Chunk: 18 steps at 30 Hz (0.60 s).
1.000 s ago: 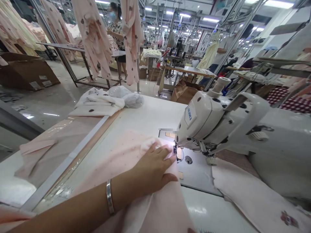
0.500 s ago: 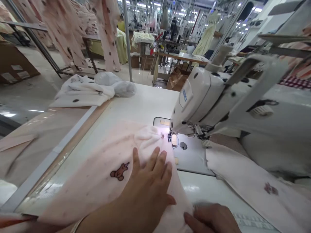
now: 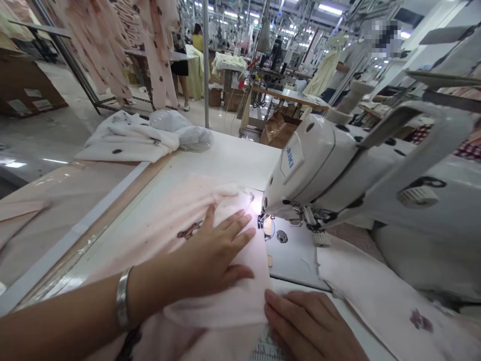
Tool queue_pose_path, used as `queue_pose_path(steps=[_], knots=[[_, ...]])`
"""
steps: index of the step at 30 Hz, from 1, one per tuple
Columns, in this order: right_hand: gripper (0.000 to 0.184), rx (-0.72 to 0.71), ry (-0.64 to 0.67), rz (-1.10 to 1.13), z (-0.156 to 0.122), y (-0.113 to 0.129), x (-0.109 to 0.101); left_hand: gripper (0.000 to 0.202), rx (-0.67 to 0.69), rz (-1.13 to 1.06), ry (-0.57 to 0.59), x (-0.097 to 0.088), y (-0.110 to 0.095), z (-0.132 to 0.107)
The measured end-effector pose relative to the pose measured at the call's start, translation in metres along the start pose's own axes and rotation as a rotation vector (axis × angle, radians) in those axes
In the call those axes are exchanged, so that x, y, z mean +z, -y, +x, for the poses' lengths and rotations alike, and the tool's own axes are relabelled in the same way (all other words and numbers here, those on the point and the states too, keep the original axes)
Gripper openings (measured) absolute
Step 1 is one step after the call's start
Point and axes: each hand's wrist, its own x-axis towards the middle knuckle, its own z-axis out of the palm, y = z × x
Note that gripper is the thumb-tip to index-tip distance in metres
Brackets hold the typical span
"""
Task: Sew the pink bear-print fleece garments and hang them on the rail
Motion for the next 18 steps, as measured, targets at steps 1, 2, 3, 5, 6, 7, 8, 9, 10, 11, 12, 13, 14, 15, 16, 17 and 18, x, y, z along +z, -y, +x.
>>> queue_pose_path(steps=[1, 2, 3, 5, 6, 7, 8, 9, 10, 11, 12, 13, 14, 15, 16, 17, 18], knots=[[0.022, -0.006, -0.020, 0.012, 0.009, -0.006, 0.001, 0.057, 0.017, -0.001, -0.005, -0.002, 0.009, 0.007], [0.024, -0.021, -0.030, 0.025, 0.017, -0.012, 0.002, 0.056, 0.037, 0.000, -0.009, -0.004, 0.018, 0.013], [0.026, -0.026, -0.031, 0.034, 0.024, -0.018, 0.002, 0.055, 0.060, 0.001, -0.014, -0.006, 0.027, 0.020], [0.025, -0.012, -0.001, 0.059, 0.035, -0.027, 0.005, 0.054, 0.112, 0.008, -0.020, -0.008, 0.043, 0.032], [0.025, 0.007, 0.026, 0.076, 0.039, -0.032, 0.007, 0.054, 0.140, 0.017, -0.023, -0.009, 0.050, 0.038], [0.025, 0.041, 0.022, 0.087, 0.042, -0.037, 0.011, 0.055, 0.168, 0.027, -0.028, -0.010, 0.057, 0.043], [0.024, 0.077, 0.015, 0.092, 0.043, -0.041, 0.015, 0.056, 0.193, 0.039, -0.034, -0.011, 0.064, 0.049], [0.024, 0.103, 0.010, 0.086, 0.045, -0.046, 0.019, 0.057, 0.211, 0.051, -0.037, -0.013, 0.071, 0.056], [0.024, 0.115, 0.010, 0.068, 0.045, -0.051, 0.024, 0.058, 0.222, 0.059, -0.038, -0.015, 0.078, 0.062], [0.025, 0.115, 0.017, 0.038, 0.046, -0.054, 0.029, 0.058, 0.226, 0.065, -0.038, -0.017, 0.085, 0.069], [0.025, 0.109, 0.029, 0.009, 0.046, -0.057, 0.034, 0.058, 0.225, 0.070, -0.034, -0.019, 0.092, 0.076], [0.025, 0.114, 0.034, -0.015, 0.047, -0.059, 0.037, 0.057, 0.225, 0.077, -0.028, -0.021, 0.099, 0.083], [0.025, 0.133, 0.029, -0.030, 0.048, -0.060, 0.039, 0.056, 0.226, 0.088, -0.021, -0.022, 0.105, 0.088], [0.025, 0.162, 0.016, -0.033, 0.050, -0.059, 0.039, 0.055, 0.226, 0.102, -0.013, -0.022, 0.109, 0.091], [0.024, 0.197, -0.003, -0.021, 0.052, -0.057, 0.038, 0.055, 0.218, 0.121, -0.013, -0.021, 0.109, 0.091], [0.024, 0.224, -0.026, -0.005, 0.053, -0.054, 0.035, 0.055, 0.196, 0.140, -0.023, -0.019, 0.105, 0.087], [0.025, 0.235, -0.045, 0.013, 0.054, -0.050, 0.030, 0.056, 0.153, 0.157, -0.042, -0.016, 0.096, 0.080]])
